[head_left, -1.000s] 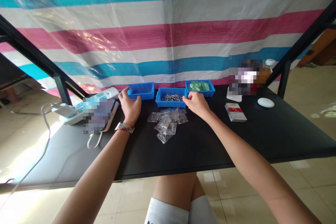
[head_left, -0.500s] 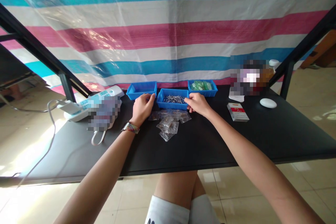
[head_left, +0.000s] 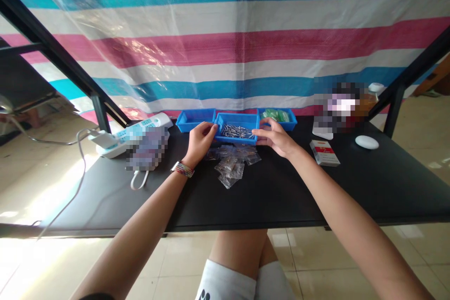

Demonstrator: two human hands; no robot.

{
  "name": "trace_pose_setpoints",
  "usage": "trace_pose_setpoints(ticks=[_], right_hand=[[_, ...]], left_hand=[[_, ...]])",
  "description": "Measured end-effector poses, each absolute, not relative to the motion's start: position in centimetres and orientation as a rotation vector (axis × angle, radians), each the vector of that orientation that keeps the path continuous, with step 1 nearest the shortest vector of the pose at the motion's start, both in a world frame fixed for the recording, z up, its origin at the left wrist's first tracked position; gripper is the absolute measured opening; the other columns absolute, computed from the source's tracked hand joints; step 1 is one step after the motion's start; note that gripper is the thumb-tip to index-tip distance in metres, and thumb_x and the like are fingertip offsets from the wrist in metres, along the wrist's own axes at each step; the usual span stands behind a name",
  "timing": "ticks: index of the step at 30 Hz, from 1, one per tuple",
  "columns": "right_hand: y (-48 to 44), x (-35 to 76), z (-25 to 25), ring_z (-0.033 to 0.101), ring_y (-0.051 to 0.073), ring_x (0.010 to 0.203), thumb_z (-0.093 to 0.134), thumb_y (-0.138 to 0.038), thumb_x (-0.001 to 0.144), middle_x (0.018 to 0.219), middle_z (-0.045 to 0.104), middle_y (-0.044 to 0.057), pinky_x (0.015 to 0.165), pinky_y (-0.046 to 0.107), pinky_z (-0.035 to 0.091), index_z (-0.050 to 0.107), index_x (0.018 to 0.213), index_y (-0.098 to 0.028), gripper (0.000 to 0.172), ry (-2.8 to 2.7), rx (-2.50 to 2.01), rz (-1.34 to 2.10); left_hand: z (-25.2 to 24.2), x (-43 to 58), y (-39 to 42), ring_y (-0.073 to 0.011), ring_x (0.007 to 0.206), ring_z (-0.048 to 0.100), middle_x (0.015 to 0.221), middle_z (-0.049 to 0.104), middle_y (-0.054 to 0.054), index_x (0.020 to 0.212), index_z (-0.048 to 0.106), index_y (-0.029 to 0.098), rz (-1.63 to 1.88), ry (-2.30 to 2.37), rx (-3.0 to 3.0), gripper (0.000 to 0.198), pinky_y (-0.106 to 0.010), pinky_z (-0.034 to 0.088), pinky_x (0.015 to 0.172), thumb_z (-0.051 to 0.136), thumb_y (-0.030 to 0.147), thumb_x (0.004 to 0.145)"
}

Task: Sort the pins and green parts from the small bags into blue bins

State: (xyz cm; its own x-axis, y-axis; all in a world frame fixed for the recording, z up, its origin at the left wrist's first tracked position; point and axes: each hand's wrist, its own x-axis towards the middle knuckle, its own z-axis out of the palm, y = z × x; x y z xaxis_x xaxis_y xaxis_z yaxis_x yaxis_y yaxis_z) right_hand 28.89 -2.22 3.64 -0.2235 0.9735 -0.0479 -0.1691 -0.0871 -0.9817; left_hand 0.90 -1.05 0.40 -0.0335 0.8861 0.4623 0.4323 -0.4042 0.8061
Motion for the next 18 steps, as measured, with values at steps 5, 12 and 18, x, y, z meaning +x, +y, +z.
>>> trace_pose_setpoints(ticks=[5,12,18], right_hand=[[-4.0,31.1,4.3,0.074,0.022,0.088,0.095,-0.032,0.064,0.102,0.074,0.000,0.077,0.040,0.068,0.062,0.124,-0.031,0.068,-1.177,-0.904,1.599],[-7.6,35.0,4.3,0.074,0.028,0.110,0.093,-0.039,0.071,0.119,0.075,0.002,0.088,0.048,0.069,0.063,0.124,-0.033,0.061,-1.126,-0.943,1.140],[-11.2,35.3,1.5,0.075,0.033,0.112,0.095,-0.041,0.071,0.130,0.072,0.011,0.095,0.051,0.066,0.064,0.132,-0.027,0.069,-1.107,-1.085,0.871]], left_hand=[[1.6,1.3,-1.9,-0.0205,0.081,0.066,0.084,0.073,-0.005,0.105,0.078,0.015,1.428,1.217,1.824,0.057,-0.032,0.053,0.077,0.048,0.063,0.105],[2.2,3.0,-3.8,-0.0374,0.150,0.047,0.160,0.058,-0.011,0.160,0.052,0.029,0.769,0.902,2.299,0.072,-0.052,0.035,0.124,0.061,0.066,0.099],[1.3,5.8,-5.4,-0.0389,0.147,0.046,0.159,0.057,-0.007,0.150,0.061,0.039,0.506,0.793,2.696,0.073,-0.056,0.033,0.122,0.075,0.071,0.086]])
